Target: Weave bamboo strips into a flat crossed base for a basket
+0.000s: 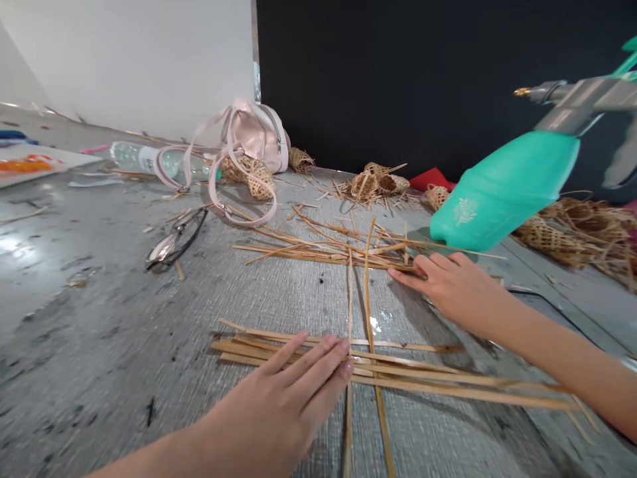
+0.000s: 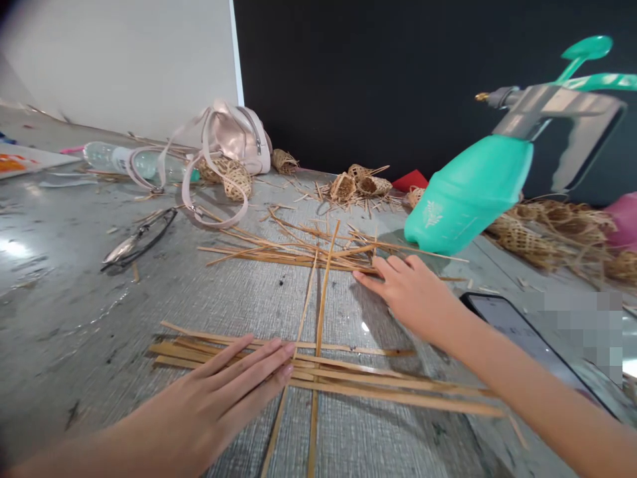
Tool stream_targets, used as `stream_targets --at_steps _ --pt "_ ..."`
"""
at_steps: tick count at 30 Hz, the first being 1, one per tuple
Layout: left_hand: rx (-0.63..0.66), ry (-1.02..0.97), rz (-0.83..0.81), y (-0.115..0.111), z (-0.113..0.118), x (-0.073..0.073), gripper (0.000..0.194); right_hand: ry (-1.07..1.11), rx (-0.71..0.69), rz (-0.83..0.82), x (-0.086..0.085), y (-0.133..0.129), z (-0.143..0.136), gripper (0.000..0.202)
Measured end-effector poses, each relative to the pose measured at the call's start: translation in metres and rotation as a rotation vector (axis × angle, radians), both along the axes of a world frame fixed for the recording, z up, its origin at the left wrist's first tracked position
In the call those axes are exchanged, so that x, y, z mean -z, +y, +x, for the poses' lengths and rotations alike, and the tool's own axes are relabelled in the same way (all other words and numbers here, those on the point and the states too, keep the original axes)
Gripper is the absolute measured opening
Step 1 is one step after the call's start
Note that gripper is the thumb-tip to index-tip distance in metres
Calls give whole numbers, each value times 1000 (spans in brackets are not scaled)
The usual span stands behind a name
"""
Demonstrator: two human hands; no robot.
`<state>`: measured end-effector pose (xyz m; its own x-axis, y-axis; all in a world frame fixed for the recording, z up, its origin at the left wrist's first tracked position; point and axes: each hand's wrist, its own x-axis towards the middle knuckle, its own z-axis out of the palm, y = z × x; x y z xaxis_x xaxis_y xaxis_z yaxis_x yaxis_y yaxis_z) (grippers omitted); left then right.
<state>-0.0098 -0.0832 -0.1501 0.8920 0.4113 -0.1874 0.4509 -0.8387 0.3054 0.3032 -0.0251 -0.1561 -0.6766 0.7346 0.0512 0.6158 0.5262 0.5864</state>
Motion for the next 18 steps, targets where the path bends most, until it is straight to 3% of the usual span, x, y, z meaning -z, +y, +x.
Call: stream_targets --at_steps 6,12,15,18 --pt "-71 -114 -6 -8 -5 -13 66 66 46 30 -1 36 13 49" --pt "-109 -190 30 -16 -9 -14 63 209 97 15 -12 53 16 39" --pt "-123 -212 35 -16 -8 -12 64 296 105 -18 -26 52 14 29" --pt "-123 -209 36 -16 -8 -12 63 333 50 -87 -33 35 -2 26"
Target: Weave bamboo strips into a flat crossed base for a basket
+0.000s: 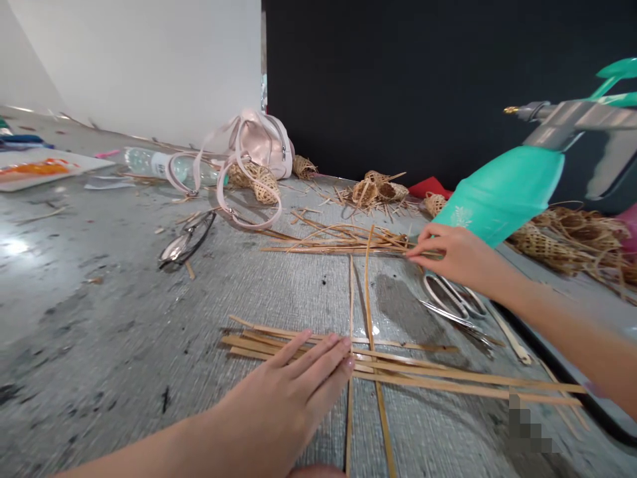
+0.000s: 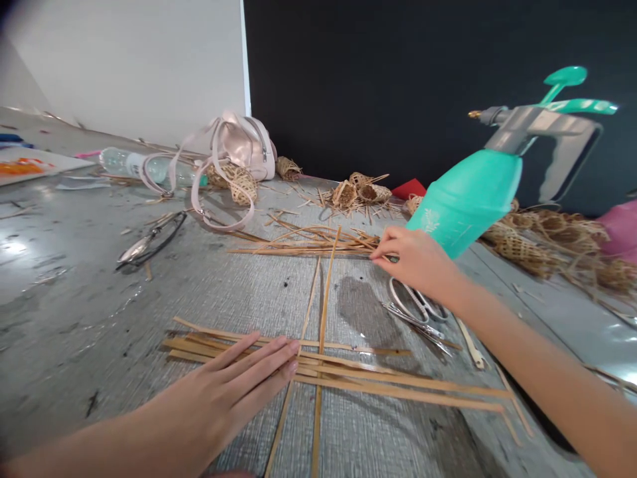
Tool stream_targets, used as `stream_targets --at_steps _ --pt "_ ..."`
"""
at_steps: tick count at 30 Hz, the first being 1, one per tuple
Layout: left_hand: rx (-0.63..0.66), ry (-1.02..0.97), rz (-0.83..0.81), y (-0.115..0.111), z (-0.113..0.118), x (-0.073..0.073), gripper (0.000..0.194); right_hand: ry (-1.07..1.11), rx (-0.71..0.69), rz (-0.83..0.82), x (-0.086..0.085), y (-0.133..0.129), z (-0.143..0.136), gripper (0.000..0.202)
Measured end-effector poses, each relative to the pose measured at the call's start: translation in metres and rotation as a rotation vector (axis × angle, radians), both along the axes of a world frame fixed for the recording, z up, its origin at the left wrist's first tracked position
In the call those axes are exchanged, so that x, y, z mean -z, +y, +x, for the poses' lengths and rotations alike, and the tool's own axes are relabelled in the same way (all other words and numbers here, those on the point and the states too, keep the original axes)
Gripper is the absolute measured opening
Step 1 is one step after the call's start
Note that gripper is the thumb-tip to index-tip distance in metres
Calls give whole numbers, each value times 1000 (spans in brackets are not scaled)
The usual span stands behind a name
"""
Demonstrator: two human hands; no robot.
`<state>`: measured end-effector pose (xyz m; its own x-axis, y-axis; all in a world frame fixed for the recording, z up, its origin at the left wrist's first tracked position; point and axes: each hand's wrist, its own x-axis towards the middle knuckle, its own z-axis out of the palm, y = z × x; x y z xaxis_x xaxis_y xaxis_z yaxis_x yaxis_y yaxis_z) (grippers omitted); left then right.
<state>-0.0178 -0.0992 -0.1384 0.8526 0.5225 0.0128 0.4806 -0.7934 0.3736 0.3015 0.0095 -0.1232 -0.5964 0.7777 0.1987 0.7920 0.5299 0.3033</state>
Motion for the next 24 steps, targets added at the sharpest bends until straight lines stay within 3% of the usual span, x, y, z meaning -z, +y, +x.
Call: stream_targets --at_steps 2,5,9,13,16,20,24 --pt "5 5 -1 0 0 -1 63 -30 -85 -57 5 -19 -15 27" --pt "11 47 -2 0 1 -3 63 -111 -180 -103 21 -40 -28 47" --pt "20 107 -27 0 2 -6 65 -157 -138 -49 33 -37 -6 53" --pt "12 68 -26 0 1 -6 64 -122 -12 38 27 -19 28 45" --pt "8 52 -7 0 0 -5 64 -47 58 63 19 -12 37 38" --pt "15 25 2 1 0 -3 63 115 139 93 4 -20 21 35" --pt "16 25 19 2 1 -1 63 198 95 -31 -6 -57 -16 37"
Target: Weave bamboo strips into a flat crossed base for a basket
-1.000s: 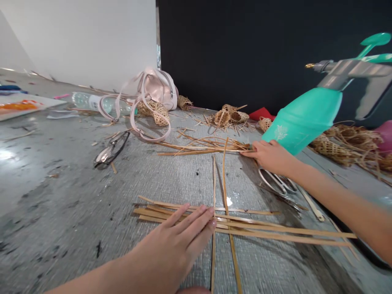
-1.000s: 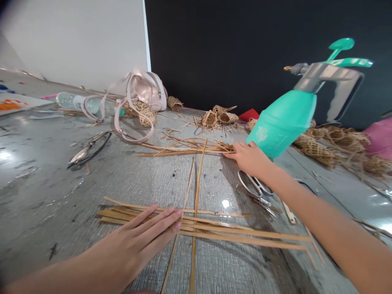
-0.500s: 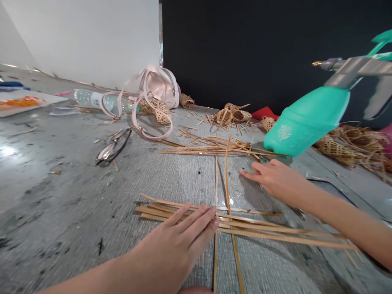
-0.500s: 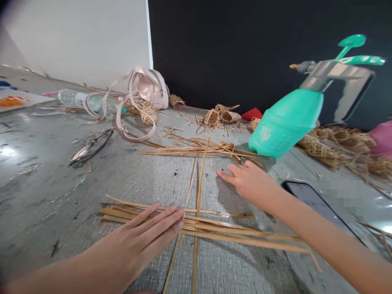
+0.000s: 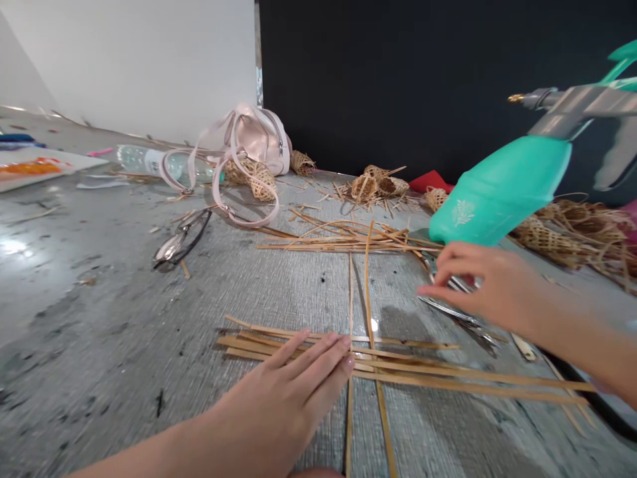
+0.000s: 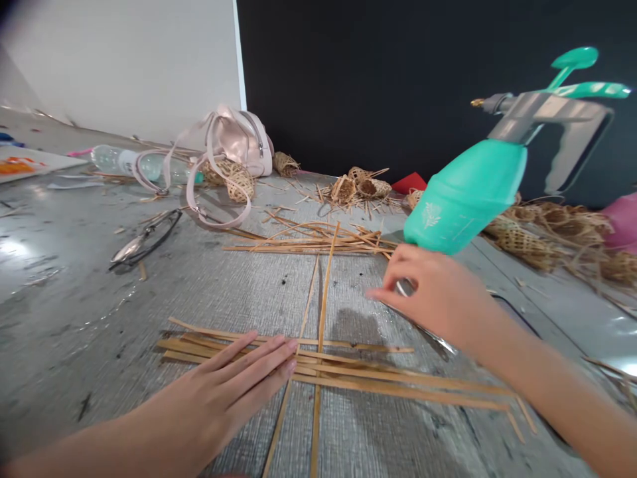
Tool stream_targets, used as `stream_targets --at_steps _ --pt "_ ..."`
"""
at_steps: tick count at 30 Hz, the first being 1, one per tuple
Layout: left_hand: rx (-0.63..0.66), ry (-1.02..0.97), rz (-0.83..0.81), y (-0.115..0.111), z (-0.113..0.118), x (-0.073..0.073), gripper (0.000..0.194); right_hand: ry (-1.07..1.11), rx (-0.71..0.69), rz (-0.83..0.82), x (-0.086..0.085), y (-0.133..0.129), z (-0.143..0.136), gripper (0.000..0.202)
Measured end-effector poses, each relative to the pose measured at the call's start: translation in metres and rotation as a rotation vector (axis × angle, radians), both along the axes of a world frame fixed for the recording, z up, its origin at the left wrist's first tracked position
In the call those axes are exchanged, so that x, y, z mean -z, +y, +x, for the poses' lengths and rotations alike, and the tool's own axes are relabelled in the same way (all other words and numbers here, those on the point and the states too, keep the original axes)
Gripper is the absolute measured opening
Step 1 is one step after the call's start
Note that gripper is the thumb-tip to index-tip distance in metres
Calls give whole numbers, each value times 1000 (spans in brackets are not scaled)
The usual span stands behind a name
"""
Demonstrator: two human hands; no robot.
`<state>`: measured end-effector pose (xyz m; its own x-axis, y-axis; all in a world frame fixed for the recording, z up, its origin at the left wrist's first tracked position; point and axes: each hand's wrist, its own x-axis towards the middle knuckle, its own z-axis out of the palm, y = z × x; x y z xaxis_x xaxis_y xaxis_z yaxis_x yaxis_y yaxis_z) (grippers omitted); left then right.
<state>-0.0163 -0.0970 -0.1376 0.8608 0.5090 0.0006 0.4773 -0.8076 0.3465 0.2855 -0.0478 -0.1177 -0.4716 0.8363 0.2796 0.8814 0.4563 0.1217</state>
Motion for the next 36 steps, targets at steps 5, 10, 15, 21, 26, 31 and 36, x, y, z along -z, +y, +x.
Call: stream_targets --at_steps 5,10,15,21,26,31,36 --pt "-9 21 10 -2 1 2 63 47 -260 -252 26 -57 -42 30" --pt "-27 86 -32 -2 4 -2 63 230 -195 -159 56 -73 -54 32" --pt "10 136 -73 3 5 -7 64 344 -209 -131 63 -71 -55 29" --pt "50 190 -104 5 6 -6 64 489 -210 -68 67 -75 -64 27" --pt "17 145 -80 3 7 -5 64 515 -230 -153 70 -75 -62 33" --pt "19 120 -48 3 8 -3 65 504 -183 -205 67 -73 -61 33" --pt "64 133 -40 7 3 1 62 534 -237 -137 61 -73 -66 29"
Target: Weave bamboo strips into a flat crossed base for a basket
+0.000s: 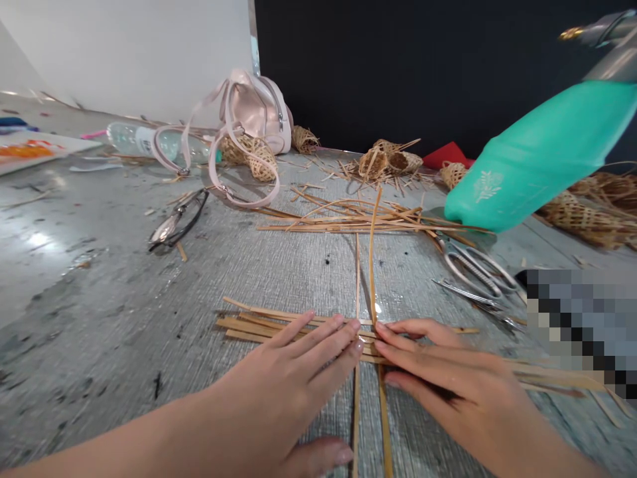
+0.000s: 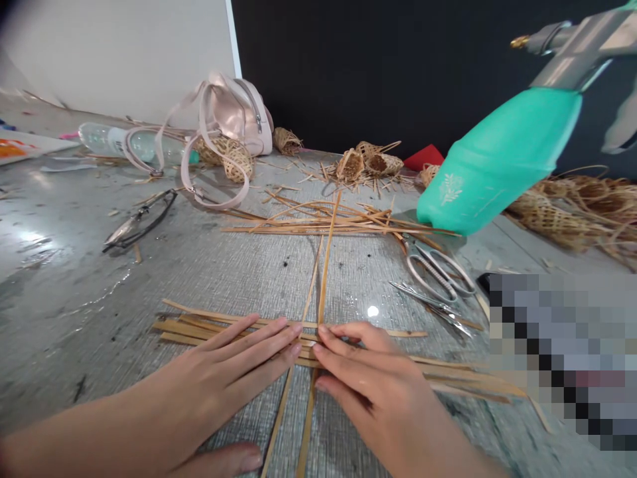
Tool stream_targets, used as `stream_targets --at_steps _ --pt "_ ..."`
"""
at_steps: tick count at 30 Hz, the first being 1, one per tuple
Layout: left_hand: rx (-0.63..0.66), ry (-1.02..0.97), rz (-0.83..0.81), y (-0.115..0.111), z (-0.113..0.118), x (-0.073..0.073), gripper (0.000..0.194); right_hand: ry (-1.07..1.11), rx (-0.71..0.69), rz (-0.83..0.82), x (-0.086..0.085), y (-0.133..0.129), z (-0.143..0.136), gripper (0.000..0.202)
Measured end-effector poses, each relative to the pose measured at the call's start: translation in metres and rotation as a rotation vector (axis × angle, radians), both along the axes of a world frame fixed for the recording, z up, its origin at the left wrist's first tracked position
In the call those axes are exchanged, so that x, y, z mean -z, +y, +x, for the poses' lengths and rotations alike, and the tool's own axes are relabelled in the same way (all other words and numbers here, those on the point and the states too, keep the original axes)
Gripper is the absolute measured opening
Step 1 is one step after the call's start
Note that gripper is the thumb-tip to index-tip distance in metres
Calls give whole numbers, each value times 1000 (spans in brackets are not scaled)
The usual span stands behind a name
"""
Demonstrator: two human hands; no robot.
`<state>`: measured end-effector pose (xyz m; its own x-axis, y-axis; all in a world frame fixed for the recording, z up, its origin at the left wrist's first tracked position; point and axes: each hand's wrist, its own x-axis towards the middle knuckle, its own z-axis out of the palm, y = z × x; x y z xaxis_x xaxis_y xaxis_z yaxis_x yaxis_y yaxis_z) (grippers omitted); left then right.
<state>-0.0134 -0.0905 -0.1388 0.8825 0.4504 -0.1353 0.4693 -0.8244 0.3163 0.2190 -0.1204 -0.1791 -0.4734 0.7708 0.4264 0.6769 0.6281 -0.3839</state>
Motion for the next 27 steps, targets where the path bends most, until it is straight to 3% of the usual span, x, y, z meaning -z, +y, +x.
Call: stream_targets --at_steps 6,9,15,21,27 --pt "16 4 86 2 -1 0 48 -59 102 -94 -7 4 5 17" --pt "41 29 132 2 0 0 47 -62 89 -144 -9 7 7 17" --pt "39 17 232 1 2 0 47 -6 53 -82 -7 9 5 5" --pt "-3 -58 195 1 4 0 39 24 6 -67 -3 8 5 8" --pt "40 -109 302 -2 -4 6 39 59 53 -59 1 3 1 11"
